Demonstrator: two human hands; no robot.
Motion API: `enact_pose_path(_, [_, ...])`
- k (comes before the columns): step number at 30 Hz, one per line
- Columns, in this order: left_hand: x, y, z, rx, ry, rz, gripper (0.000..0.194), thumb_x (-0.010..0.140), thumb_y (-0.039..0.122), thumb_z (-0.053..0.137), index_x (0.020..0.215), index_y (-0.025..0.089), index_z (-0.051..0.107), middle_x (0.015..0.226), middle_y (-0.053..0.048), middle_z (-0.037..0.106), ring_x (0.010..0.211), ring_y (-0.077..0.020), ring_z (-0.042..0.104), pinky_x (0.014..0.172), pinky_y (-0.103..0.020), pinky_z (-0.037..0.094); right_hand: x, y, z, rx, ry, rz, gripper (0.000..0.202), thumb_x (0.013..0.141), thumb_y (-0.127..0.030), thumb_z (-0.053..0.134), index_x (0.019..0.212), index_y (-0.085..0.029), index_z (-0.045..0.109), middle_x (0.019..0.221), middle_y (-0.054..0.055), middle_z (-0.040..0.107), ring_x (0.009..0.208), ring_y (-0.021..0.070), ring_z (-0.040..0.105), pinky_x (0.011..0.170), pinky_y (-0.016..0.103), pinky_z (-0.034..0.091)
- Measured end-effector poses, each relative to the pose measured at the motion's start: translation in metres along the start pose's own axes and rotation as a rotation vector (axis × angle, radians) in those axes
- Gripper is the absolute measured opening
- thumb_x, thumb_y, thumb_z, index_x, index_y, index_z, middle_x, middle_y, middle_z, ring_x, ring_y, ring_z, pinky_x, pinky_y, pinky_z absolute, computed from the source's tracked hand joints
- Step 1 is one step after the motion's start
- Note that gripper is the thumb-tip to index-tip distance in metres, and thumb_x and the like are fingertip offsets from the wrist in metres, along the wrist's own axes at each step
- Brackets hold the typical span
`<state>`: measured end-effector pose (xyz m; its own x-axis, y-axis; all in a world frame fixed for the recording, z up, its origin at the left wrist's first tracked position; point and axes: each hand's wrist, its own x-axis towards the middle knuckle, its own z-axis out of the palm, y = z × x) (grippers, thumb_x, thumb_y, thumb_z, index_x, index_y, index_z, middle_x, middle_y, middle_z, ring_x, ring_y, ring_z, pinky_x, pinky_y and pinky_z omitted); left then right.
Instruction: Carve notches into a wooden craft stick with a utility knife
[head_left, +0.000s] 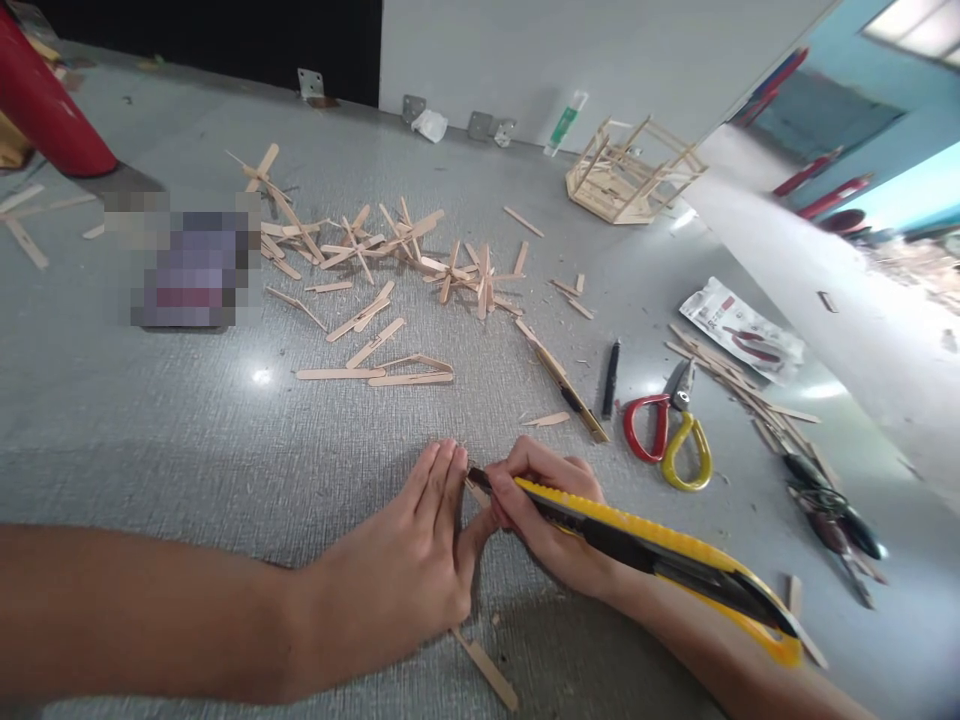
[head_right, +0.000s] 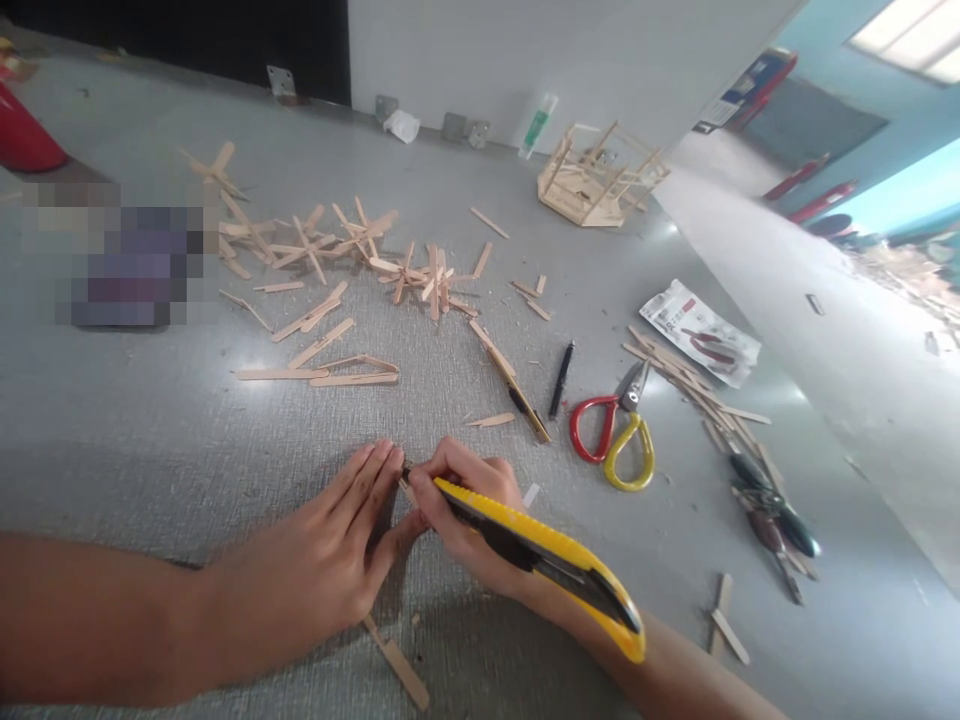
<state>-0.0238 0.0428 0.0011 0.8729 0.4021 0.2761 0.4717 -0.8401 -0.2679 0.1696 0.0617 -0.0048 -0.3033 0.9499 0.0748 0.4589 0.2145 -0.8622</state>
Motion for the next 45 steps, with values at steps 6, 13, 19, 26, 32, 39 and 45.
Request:
enact_pose_path(6, [-0.0008,-0.0005,-0.0004,-0.017,-0.004,0.008,0.046,0.088,0.023,0.054,0.124,-0.004,0.061,0.121,-0.031,0.064,0.117,-0.0401,0.062,0.103,-0.055,0.042,-0.0025,0.0,0.0001,-0.103,0.01,-0.032,0.029,0.096,-0.028,0.052,0.068,-0.023,0.044,0.05,-0.007,0.05,0.043,0.0068,0.044,0.046,0.019,0.036])
enact_pose_path(13, [-0.0012,-0.0001,0.0009,-0.008,-0.042,0.0,0.042,0.091,0.023,0.055,0.124,-0.002,0.062,0.121,-0.03,0.064,0.117,-0.0379,0.063,0.104,-0.055,0.042,-0.0023,0.0,-0.0056,-0.144,-0.075,-0.079,0.025,0.097,-0.027,0.05,0.073,-0.023,0.045,0.056,-0.007,0.049,0.047,0.007,0.042,0.048,0.02,0.035])
enact_pose_path(19, [-0.0032,0.0012,0.0019,-0.01,-0.047,-0.007,0.043,0.092,0.025,0.057,0.124,-0.002,0.062,0.123,-0.031,0.063,0.117,-0.0386,0.062,0.103,-0.056,0.043,-0.0005,-0.0003,-0.0084,-0.144,-0.117,-0.083,0.026,0.098,-0.028,0.048,0.073,-0.023,0.045,0.057,-0.006,0.049,0.048,0.0078,0.044,0.05,0.021,0.036])
enact_pose_path(26, [-0.0014,-0.0004,0.0006,-0.008,-0.052,0.003,0.043,0.092,0.025,0.057,0.126,-0.001,0.061,0.123,-0.03,0.063,0.117,-0.0379,0.063,0.102,-0.055,0.045,-0.0016,0.0004,-0.009,-0.111,-0.129,-0.052,0.029,0.098,-0.03,0.047,0.071,-0.023,0.042,0.056,-0.006,0.051,0.048,0.008,0.046,0.049,0.022,0.035])
enact_pose_path(32, [-0.0015,0.0001,0.0019,0.011,-0.018,-0.009,0.041,0.092,0.025,0.057,0.124,0.0,0.063,0.121,-0.029,0.065,0.116,-0.0371,0.064,0.102,-0.054,0.045,-0.0011,-0.0001,-0.0084,-0.099,-0.107,-0.041,0.032,0.098,-0.032,0.047,0.068,-0.023,0.042,0.054,-0.005,0.052,0.046,0.0086,0.047,0.048,0.023,0.035])
enact_pose_path(39, [-0.002,-0.004,0.0012,0.004,-0.002,0.039,0.041,0.089,0.025,0.058,0.12,0.0,0.064,0.119,-0.028,0.066,0.115,-0.0363,0.064,0.103,-0.053,0.044,-0.0015,0.0008,-0.0054,0.016,-0.045,-0.04,0.031,0.098,-0.031,0.049,0.069,-0.023,0.043,0.05,-0.006,0.055,0.041,0.0079,0.048,0.045,0.021,0.037])
enact_pose_path(45, [-0.0023,-0.0009,0.0016,0.005,0.001,0.026,0.044,0.088,0.024,0.057,0.122,-0.003,0.063,0.12,-0.03,0.065,0.115,-0.038,0.064,0.103,-0.053,0.044,-0.0004,0.0,-0.0027,0.018,-0.025,-0.011,0.03,0.097,-0.033,0.051,0.069,-0.023,0.046,0.048,-0.006,0.055,0.041,0.0085,0.051,0.046,0.021,0.039])
